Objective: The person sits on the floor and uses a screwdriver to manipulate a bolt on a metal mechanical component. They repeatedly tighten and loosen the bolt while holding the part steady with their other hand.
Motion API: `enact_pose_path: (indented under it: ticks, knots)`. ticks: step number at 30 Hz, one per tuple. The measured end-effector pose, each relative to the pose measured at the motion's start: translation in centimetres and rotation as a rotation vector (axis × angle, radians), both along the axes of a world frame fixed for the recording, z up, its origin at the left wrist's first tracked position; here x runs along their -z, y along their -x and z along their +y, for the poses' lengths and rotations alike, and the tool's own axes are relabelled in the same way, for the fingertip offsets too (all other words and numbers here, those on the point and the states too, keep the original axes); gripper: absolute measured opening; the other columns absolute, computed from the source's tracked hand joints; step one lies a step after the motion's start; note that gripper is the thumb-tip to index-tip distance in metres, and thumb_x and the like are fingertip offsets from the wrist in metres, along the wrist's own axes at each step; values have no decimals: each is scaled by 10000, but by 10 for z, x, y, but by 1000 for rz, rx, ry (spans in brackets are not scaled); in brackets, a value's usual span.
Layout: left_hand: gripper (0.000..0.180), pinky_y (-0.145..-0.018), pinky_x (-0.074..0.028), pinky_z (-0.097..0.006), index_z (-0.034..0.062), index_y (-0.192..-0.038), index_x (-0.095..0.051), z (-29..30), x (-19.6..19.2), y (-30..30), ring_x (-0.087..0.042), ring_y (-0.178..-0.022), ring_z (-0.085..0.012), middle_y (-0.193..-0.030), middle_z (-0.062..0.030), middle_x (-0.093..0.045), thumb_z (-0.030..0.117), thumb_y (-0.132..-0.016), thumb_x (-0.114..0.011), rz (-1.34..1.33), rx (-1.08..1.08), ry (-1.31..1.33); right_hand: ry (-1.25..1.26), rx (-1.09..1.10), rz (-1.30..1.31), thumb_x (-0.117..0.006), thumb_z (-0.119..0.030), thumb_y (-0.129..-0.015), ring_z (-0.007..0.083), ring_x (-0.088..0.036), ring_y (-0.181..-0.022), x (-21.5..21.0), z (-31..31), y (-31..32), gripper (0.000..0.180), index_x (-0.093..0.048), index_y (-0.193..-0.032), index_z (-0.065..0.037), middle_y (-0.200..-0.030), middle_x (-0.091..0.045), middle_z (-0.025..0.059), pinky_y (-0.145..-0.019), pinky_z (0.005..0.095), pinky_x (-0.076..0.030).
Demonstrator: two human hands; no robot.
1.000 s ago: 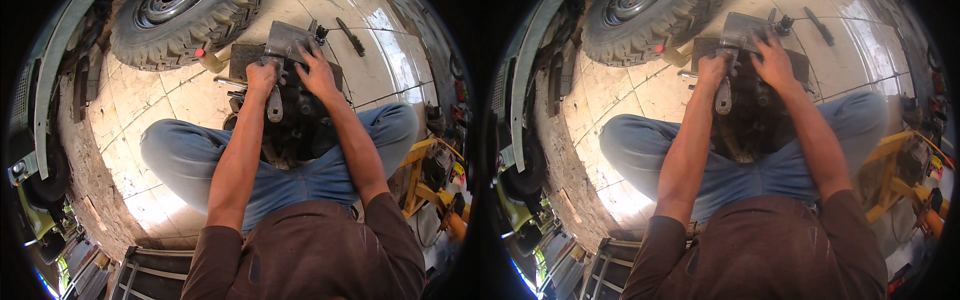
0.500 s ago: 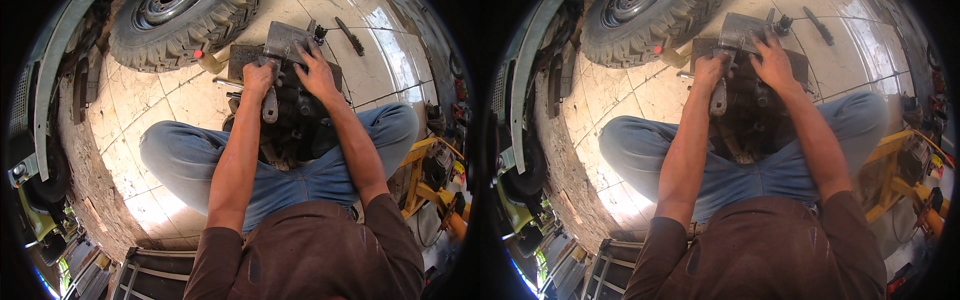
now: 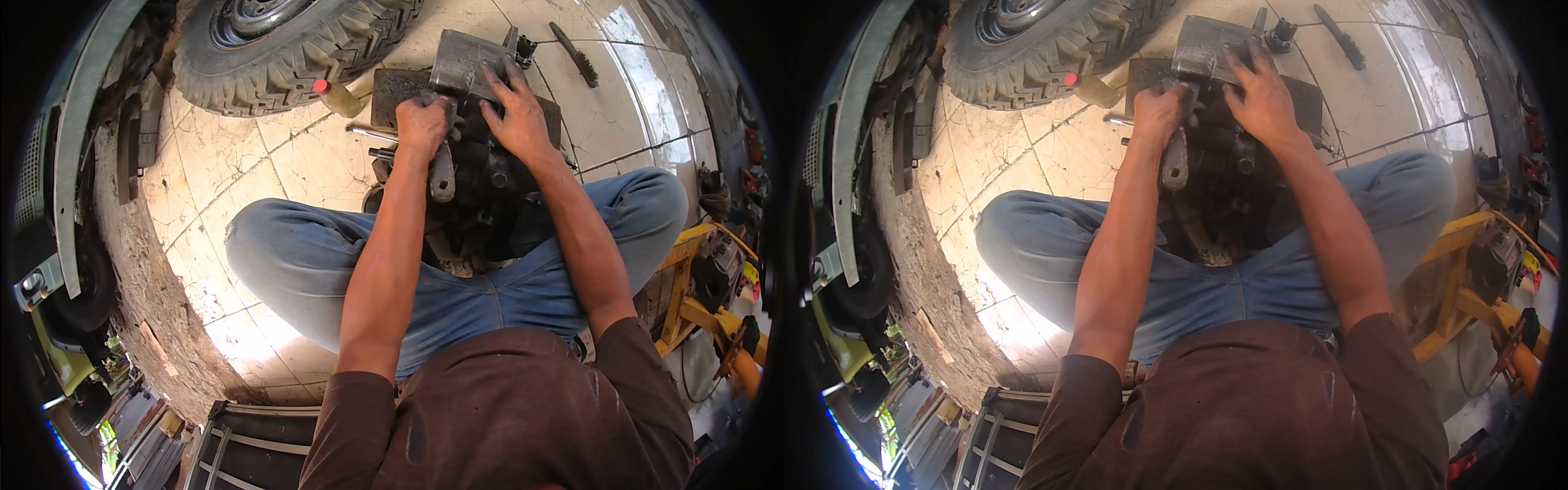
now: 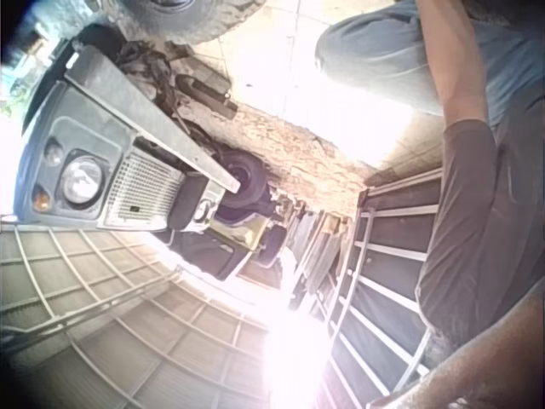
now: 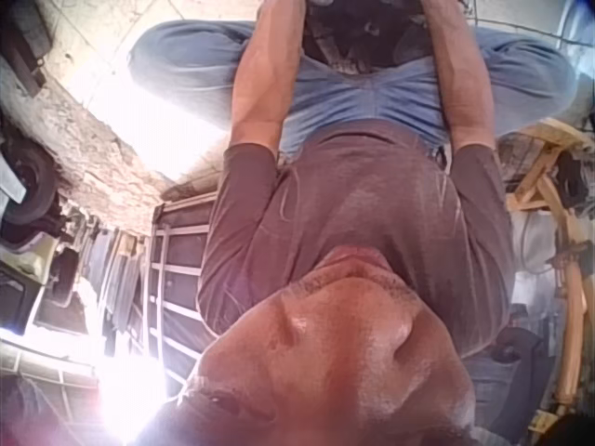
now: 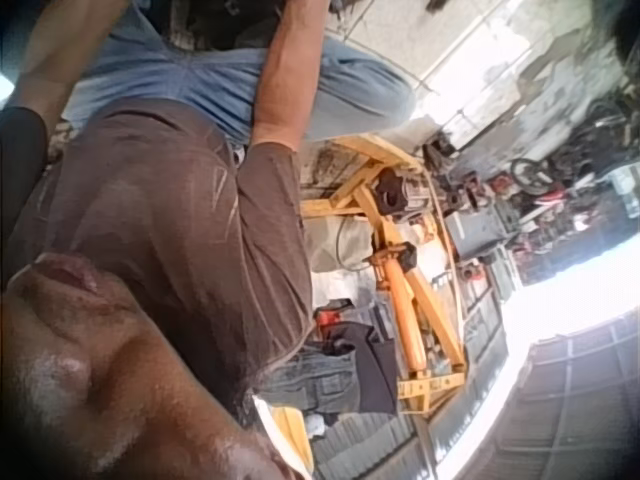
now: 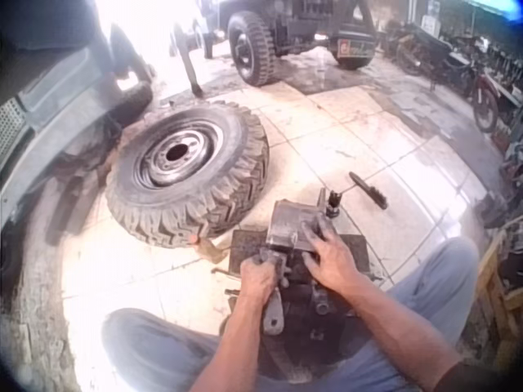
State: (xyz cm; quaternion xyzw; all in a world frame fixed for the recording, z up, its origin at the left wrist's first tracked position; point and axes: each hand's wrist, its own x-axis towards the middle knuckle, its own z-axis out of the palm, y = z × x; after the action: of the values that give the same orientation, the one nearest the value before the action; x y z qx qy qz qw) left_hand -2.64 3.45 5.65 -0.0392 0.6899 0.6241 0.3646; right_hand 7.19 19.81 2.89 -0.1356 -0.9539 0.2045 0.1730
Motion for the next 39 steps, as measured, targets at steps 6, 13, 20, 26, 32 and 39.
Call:
enact_pose_path:
  ticks: [6,13,20,26,32,39]
  knots:
    - [283,-538,-497,-335,-91,-970,-706,3,1,-1,-657,-556,-207,-806,-162,-750,182,-912,-658,27,-14,2,-8,-3,22,-702,-229,-896,445,-396,-1434,3,4,1,646,-499,-1510,-220,-1575,-371,260,-1151,467,-404]
    - [292,-543,-503,-344,-103,-980,-710,-1,5,0,-665,-559,-210,-808,-162,-751,176,-917,-651,45,33,63,12,-12,10,-708,-227,-889,452,-387,-1437,0,1,0,645,-508,-1502,-210,-1572,-372,267,-1153,467,-401]
    - [257,-458,-501,-346,-122,-883,-677,6,2,-7,-662,-526,-235,-729,-171,-709,128,-932,-645,41,-41,-62,22,-15,20,-713,-222,-885,454,-375,-1444,-1,4,1,645,-512,-1497,-203,-1573,-368,268,-1165,466,-388]
    - [232,-431,-492,-351,-114,-886,-680,9,6,-13,-652,-512,-227,-717,-153,-696,111,-931,-649,52,-39,-29,28,-14,4,-714,-224,-885,455,-369,-1449,-1,2,0,652,-504,-1502,-207,-1578,-365,259,-1165,468,-389]
    - [225,-430,-492,-353,-115,-922,-672,11,6,-14,-652,-513,-232,-709,-145,-685,109,-931,-652,23,-59,-39,26,-12,13,-717,-225,-883,456,-355,-1458,1,2,0,654,-505,-1502,-212,-1579,-366,256,-1166,475,-387]
    - [242,-435,-485,-355,-112,-919,-656,13,24,-17,-649,-510,-230,-702,-137,-673,128,-943,-648,80,-92,-11,29,-25,11,-715,-223,-889,464,-360,-1452,2,-2,2,663,-492,-1514,-220,-1583,-360,260,-1171,474,-380]
